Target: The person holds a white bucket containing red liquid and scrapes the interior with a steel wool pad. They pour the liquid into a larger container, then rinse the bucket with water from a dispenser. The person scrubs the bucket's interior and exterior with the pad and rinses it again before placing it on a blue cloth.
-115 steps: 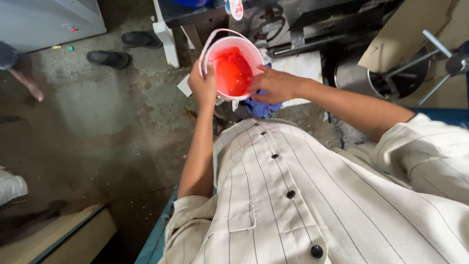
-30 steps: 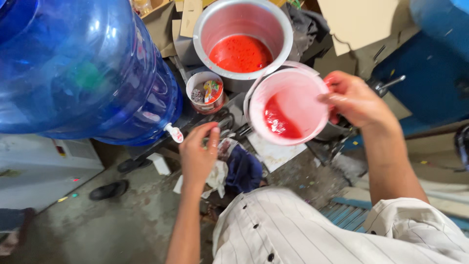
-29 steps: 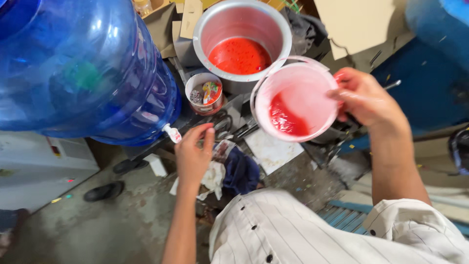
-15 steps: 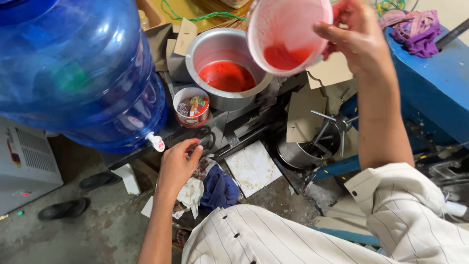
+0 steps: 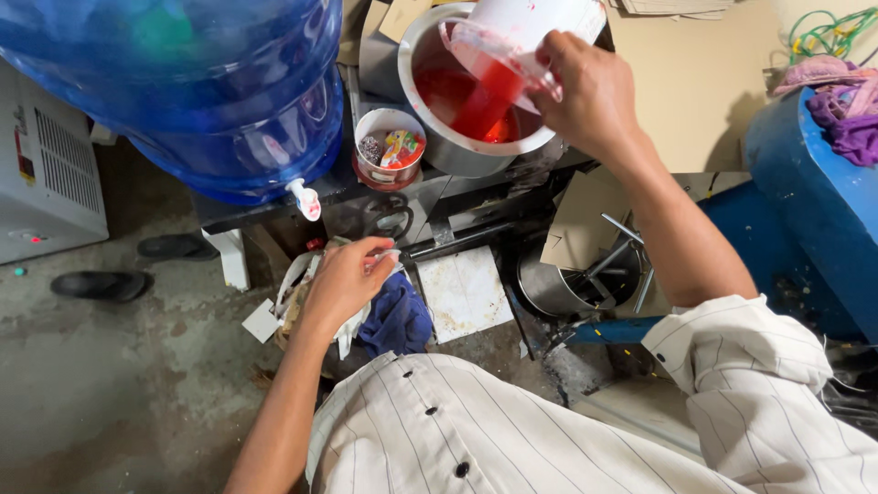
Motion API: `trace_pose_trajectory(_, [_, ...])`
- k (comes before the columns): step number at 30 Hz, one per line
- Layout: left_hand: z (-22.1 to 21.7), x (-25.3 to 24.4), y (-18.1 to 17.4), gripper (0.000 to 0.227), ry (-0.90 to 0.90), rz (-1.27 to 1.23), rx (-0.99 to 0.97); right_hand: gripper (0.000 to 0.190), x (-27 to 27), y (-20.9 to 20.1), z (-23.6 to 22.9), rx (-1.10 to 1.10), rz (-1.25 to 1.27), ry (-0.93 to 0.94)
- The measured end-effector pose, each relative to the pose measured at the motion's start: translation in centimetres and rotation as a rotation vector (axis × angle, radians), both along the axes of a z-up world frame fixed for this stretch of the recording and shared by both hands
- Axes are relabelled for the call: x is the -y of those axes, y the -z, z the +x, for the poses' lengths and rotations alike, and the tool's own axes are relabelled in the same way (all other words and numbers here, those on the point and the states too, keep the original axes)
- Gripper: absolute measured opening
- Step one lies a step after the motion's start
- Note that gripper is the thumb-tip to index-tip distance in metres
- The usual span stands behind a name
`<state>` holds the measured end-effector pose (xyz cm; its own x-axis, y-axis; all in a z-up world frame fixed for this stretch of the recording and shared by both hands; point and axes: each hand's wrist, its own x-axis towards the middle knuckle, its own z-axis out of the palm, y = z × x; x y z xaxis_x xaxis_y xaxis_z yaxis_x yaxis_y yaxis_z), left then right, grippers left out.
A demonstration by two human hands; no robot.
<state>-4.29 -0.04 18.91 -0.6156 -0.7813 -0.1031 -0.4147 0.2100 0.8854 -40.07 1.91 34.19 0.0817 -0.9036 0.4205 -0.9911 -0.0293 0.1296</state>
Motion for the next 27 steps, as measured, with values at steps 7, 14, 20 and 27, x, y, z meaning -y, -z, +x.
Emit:
trace_pose_trajectory(7, [-4.7, -0.1, -0.2, 0.037, 0.059, 0.104, -0.066, 0.026, -2.1, 0.5, 1.6, -0.058, 0.006, -0.082])
trace_pose_trajectory(14, [-10.7, -0.3, 0.6, 0.039, 0.072, 0.168, -0.239, 0.032, -3.8, 0.5, 0.9, 0.022, -0.129, -0.111])
trace_pose_trajectory(20, [-12.9, -0.6, 0.1, 0.046, 0.006, 0.280, -0.279, 0.029, -5.3, 0.7, 0.8, -0.010, -0.177, -0.137])
trace_pose_trajectory(27, [-12.8, 0.2, -1.1, 0.044, -0.067, 0.403, -0.435, 0.030, -5.8, 2.1, 0.7, 0.188, -0.357, -0.174])
